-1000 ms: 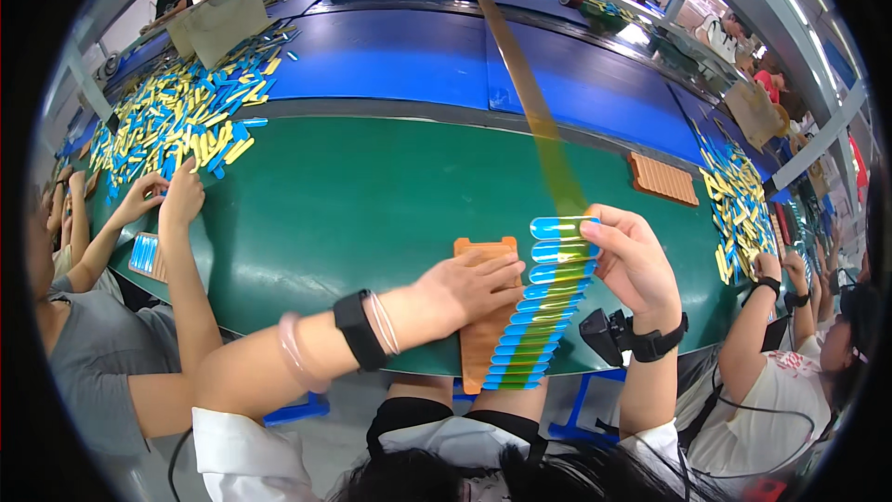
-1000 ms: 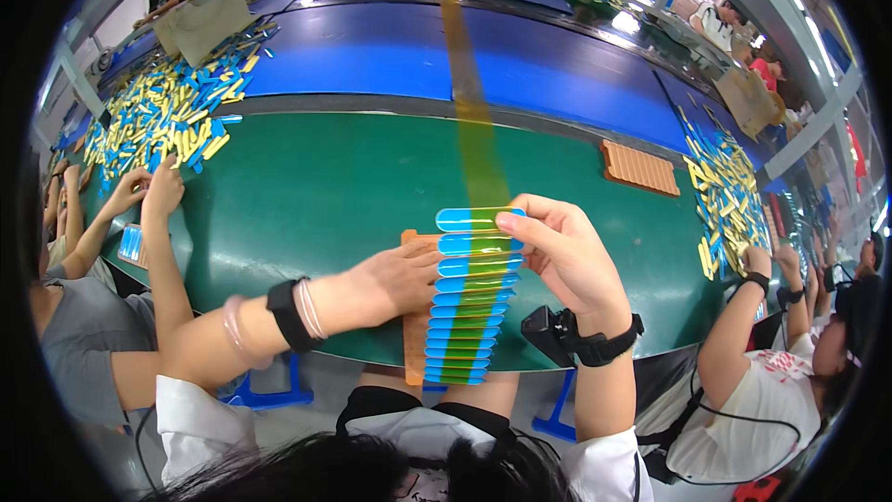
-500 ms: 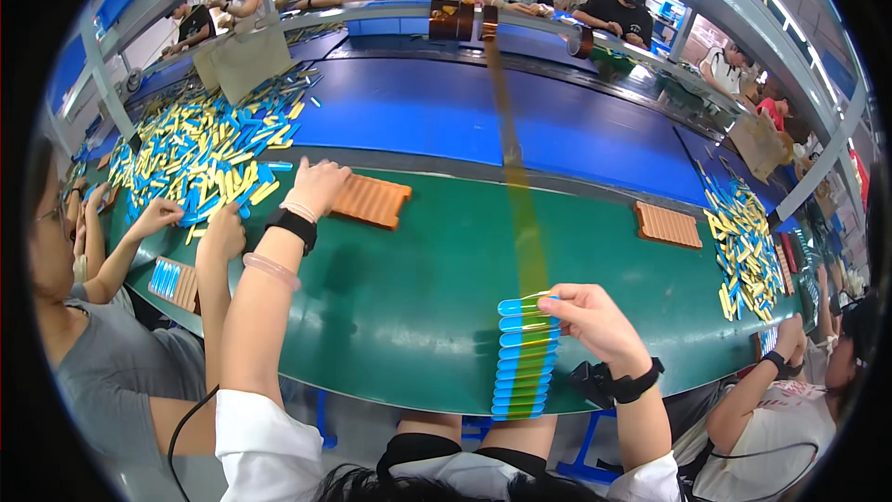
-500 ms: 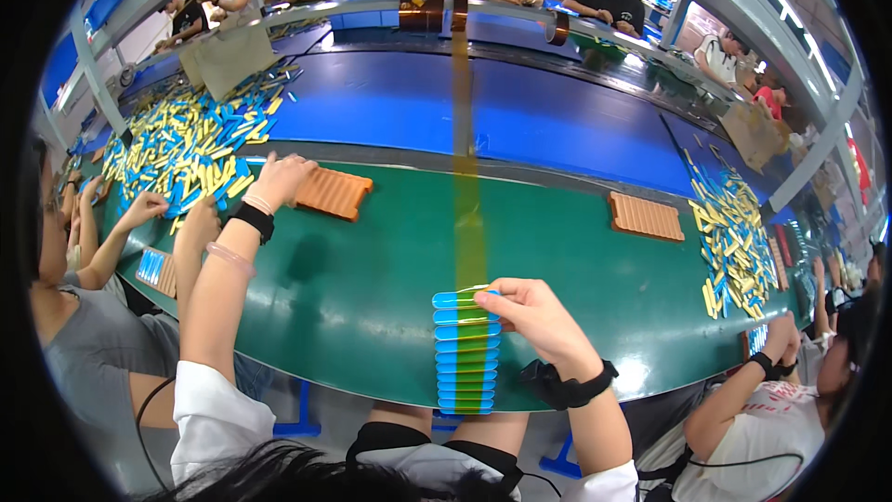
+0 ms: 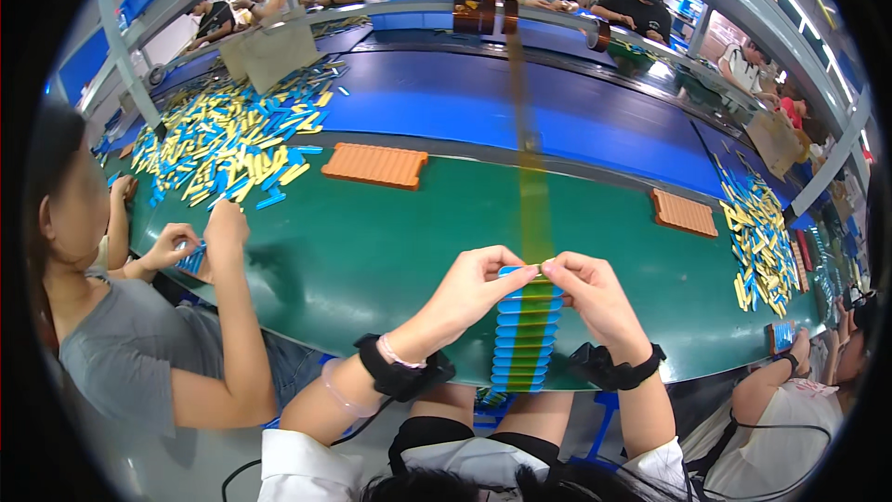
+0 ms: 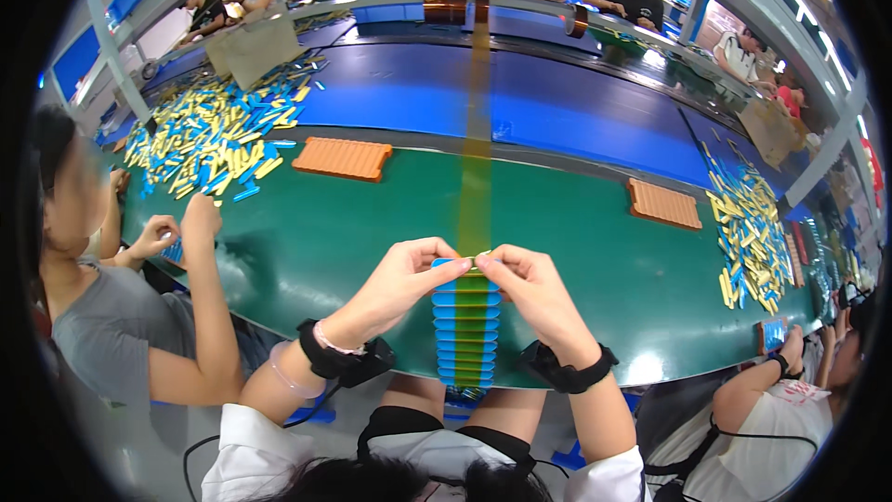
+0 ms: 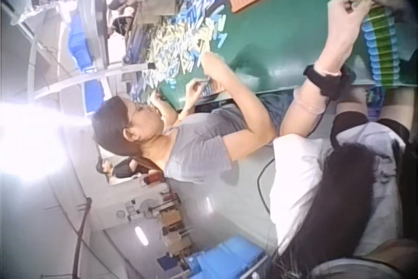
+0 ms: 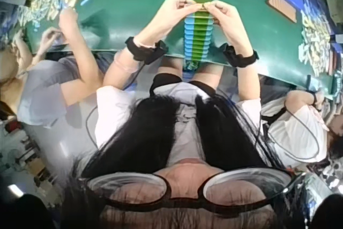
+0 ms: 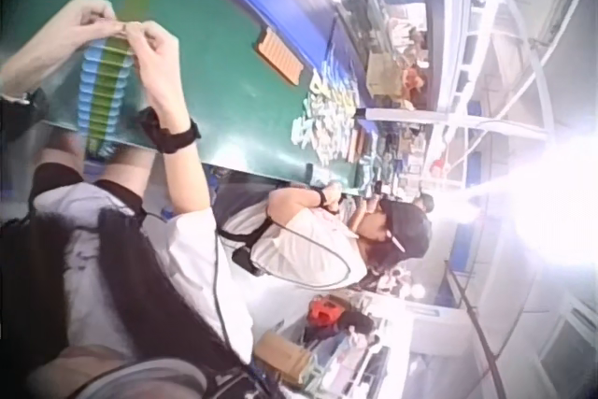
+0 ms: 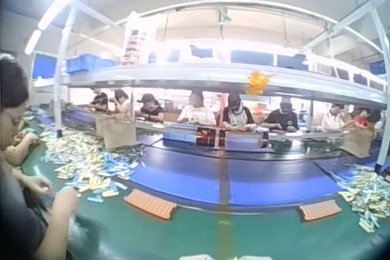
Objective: The person is seen assembling small blue and green plastic items onto a central plastic strip on an assembly line.
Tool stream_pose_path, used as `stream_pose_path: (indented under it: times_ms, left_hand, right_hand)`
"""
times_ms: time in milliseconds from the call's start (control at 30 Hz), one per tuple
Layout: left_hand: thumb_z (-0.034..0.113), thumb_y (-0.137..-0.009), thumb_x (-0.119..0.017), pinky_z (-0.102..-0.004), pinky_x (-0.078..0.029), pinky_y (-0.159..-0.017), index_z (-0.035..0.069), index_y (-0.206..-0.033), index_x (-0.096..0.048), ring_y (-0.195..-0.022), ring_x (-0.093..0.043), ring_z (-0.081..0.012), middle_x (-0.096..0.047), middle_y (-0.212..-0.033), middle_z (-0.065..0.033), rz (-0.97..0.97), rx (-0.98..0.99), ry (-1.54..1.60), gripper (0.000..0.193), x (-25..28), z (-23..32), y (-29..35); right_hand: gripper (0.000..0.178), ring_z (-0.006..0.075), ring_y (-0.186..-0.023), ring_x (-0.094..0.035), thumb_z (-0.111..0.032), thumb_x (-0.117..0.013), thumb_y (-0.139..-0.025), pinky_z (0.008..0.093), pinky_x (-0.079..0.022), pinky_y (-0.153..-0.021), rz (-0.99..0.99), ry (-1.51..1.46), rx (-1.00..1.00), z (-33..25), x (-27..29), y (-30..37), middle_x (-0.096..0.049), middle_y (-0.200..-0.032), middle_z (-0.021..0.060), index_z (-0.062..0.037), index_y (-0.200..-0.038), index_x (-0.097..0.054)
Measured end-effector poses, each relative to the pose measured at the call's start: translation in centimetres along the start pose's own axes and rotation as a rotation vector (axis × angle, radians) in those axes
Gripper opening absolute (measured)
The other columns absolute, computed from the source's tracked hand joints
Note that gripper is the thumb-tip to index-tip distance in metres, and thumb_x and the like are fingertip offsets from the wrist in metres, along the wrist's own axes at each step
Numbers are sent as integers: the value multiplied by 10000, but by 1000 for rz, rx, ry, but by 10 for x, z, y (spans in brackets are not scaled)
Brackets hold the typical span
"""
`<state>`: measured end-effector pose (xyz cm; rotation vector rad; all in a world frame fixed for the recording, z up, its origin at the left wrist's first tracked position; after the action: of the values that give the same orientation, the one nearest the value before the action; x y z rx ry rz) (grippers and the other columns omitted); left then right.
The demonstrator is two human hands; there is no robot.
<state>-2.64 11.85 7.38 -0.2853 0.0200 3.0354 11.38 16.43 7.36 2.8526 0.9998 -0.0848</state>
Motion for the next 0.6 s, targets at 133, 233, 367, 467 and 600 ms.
stream_pose_path:
  times_ms: [133, 233, 367, 467, 600]
  left_hand:
    - [125, -829, -566, -195, -414, -693, 11, -827, -558, -763, -527, -56, -590, -822, -28, 48, -28, 70, 114, -14, 8, 11]
    - [121, -827, -568, -188, -414, -674, -3, -836, -553, -753, -519, -48, -582, -808, -20, 92, -55, 7, 125, -20, 1, 25]
    - [103, -812, -588, -178, -410, -621, -14, -826, -549, -712, -500, -33, -572, -771, -8, 72, -27, -118, 124, -27, -36, 69]
    - [119, -808, -596, -171, -388, -541, -15, -823, -564, -647, -471, -12, -559, -713, 14, 50, 6, -42, 139, -38, -72, 96]
    - [131, -841, -541, -225, -431, -565, -45, -814, -563, -620, -514, -57, -590, -694, -50, 30, -10, -294, 179, -33, -71, 94]
  right_hand:
    - [174, 18, -653, -447, -173, -544, -847, 168, -359, -590, 70, -25, 109, -11, -6, 14, -549, -737, -28, -5, -824, -585]
    - [160, 27, -685, -457, -151, -554, -838, 173, -363, -617, 61, 24, 137, -7, -8, 28, -544, -741, -22, 6, -818, -574]
    - [135, 43, -705, -451, -113, -567, -826, 195, -374, -627, -35, 91, 150, 27, -18, 72, -522, -824, -4, 19, -803, -550]
    - [133, 56, -707, -462, -113, -576, -823, 202, -375, -593, -140, 61, 93, 70, -15, 94, -505, -847, 5, 13, -795, -546]
    - [135, 69, -700, -472, -89, -601, -791, 202, -370, -577, -156, 381, 244, 65, -4, 86, -537, -807, 29, 28, -733, -568]
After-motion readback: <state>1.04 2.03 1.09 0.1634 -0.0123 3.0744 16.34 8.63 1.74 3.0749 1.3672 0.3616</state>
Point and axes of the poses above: each hand's wrist, its own y-axis away from the middle knuckle, its own x-axis out of the back of the hand, z = x × y, the point moved 4 cm from there along -y, towards the middle knuckle
